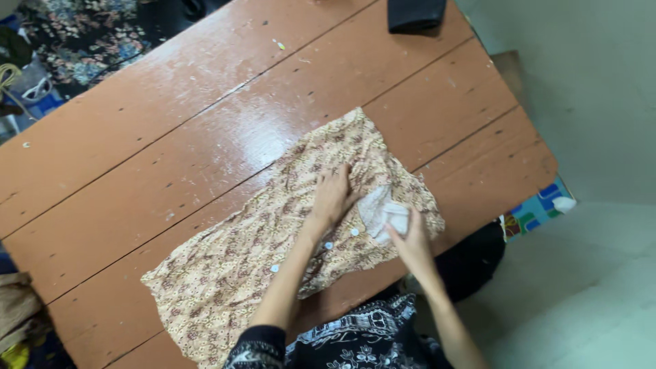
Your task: The person folds a black garment on a wooden table, then picks up a patterned shirt from a nearby laundry basket. They smooth and fold the shirt into a compact rectangle on the table. The folded items remain on the table surface.
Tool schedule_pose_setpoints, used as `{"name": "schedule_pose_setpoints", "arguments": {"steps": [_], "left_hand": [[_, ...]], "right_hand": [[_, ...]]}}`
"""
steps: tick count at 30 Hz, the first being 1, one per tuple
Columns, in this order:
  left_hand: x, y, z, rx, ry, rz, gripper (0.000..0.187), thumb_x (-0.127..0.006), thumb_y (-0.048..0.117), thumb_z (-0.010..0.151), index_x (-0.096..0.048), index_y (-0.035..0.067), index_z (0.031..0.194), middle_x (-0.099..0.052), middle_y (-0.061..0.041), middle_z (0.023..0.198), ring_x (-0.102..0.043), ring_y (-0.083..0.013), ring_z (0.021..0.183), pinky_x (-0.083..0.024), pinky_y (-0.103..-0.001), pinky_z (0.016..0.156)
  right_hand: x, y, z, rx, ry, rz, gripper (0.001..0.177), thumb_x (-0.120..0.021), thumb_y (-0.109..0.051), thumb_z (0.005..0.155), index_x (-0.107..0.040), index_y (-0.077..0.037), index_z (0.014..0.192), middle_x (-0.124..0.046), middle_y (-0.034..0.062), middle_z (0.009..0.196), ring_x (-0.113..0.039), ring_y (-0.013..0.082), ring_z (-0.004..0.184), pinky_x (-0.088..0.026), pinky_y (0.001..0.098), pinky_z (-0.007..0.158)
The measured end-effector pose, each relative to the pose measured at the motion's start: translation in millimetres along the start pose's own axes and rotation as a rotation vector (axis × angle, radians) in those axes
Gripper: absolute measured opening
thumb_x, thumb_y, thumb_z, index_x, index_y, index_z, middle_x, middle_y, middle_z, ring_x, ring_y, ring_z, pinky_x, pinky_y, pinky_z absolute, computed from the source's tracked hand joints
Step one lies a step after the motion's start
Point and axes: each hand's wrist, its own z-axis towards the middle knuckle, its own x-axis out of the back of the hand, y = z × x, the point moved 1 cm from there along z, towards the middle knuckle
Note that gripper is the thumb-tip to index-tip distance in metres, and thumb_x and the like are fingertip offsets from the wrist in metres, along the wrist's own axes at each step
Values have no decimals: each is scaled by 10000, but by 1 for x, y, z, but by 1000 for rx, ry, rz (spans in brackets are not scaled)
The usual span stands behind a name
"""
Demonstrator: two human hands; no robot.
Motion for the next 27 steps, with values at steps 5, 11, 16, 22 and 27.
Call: {"name": "schedule_pose_setpoints", "arguments": {"steps": [5, 11, 16, 22, 27], "left_hand": [[-6, -26, 16, -284, -43, -288, 239, -739, 234, 895, -721, 98, 1090, -704, -114, 709, -717, -236, 611, -582, -458, 718], [42, -47, 52, -101, -123, -124, 224, -602, 199, 1021, -709, 68, 873, -639, -59, 632, -535, -184, 500, -460, -376, 464], [70, -37, 36, -189, -5, 73, 429, -652, 308, 969, -564, 58, 1306, -601, -253, 1096, -590, -371, 950, -501, -520, 782], [69, -51, -58, -33, 386, 37, 721, -625, 341, 1014, -299, 23, 1573, -441, -232, 1511, -435, -390, 1389, -277, -570, 1197], [62, -99, -182, 244, 562, 163, 635, -606, 300, 1026, -366, 67, 1565, -386, -158, 1615, -349, -348, 1521, -243, -566, 1243]], "right_hand": [[-14, -20, 8, 37, -62, 16, 405, -786, -148, 860, -640, 38, 1189, -721, 193, 1113, -706, 258, 1013, -552, 363, 890], [2, -21, 22, 18, 68, 426, 266, -773, -119, 876, -672, -8, 1096, -745, 134, 1018, -694, 225, 919, -553, 337, 830], [1, -17, 44, 75, 174, -64, 334, -808, -99, 835, -641, 11, 1102, -658, 189, 1099, -631, 324, 1040, -488, 424, 949], [-15, -50, 13, 379, 280, -326, 631, -720, -142, 891, -447, -36, 1450, -406, 244, 1529, -354, 417, 1417, -289, 603, 1146], [-62, -97, -6, 733, 60, -406, 657, -656, -288, 970, -407, -159, 1564, -252, 189, 1665, -169, 403, 1550, -178, 669, 1205]]}}
